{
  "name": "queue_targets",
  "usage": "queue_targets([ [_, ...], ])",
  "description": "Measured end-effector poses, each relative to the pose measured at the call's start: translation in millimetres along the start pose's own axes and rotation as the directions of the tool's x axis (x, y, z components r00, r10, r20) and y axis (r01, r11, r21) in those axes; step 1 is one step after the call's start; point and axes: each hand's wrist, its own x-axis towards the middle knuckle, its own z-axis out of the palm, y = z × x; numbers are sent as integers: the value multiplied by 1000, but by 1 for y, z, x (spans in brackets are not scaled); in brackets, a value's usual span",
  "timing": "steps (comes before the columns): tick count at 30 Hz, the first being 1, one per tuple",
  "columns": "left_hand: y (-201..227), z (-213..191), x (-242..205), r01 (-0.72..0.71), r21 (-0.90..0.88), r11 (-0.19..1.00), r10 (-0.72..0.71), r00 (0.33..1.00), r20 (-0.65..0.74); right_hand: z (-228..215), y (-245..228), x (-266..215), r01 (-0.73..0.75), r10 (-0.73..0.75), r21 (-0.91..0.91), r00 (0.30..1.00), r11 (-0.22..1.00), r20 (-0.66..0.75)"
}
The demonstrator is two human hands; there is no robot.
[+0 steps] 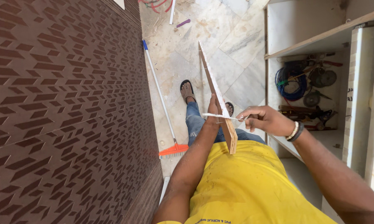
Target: The person applies white adhesive to a wooden strip using a small spatula, then presses the strip onto the edge of a larger wooden panel. They use a hammer to secure the strip along the edge, ensuring it adheres properly.
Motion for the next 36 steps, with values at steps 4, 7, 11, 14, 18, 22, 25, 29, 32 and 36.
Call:
queue_targets([
  [4, 6, -3, -1, 20, -31, 999, -18, 997, 78, 15, 15, -22, -136, 132, -80, 990, 988, -52],
  [7, 10, -1, -2, 57, -40, 998, -54, 996, 74, -2, 22, -52, -50, 52, 87, 998, 995, -22],
  [11, 8, 9, -10, -7, 50, 999, 9, 999, -40, -15, 24, -47, -114, 117, 26, 980, 993, -163],
  [14, 1, 9, -5, -23, 12, 1000, 23, 1000, -18, -17, 23, -5, -140, 133, -10, 958, 990, -253],
  [18, -6, 0, 6, -105, 19, 994, 104, 993, 48, -12, 14, 32, -156, 156, 11, 977, 988, -148],
  [22, -10, -9, 7, -77, -18, 997, 78, 997, 17, -10, 1, 17, -127, 127, 1, 991, 992, -30],
  [25, -7, -4, 6, -42, -48, 998, 44, 999, 30, -8, 1, 9, -64, 62, 50, 997, 997, 55],
  [29, 0, 2, 4, 20, -17, 1000, -21, 1000, -21, 8, 17, 4, -37, 25, 213, 998, 976, 58],
  [32, 2, -1, -1, -98, -16, 995, 99, 994, 48, 14, 25, -19, -39, 40, 176, 999, 984, 1],
  [36, 22, 31, -3, -53, 34, 998, 57, 991, -120, 4, 23, -57, -23, 16, 227, 999, 974, 32],
])
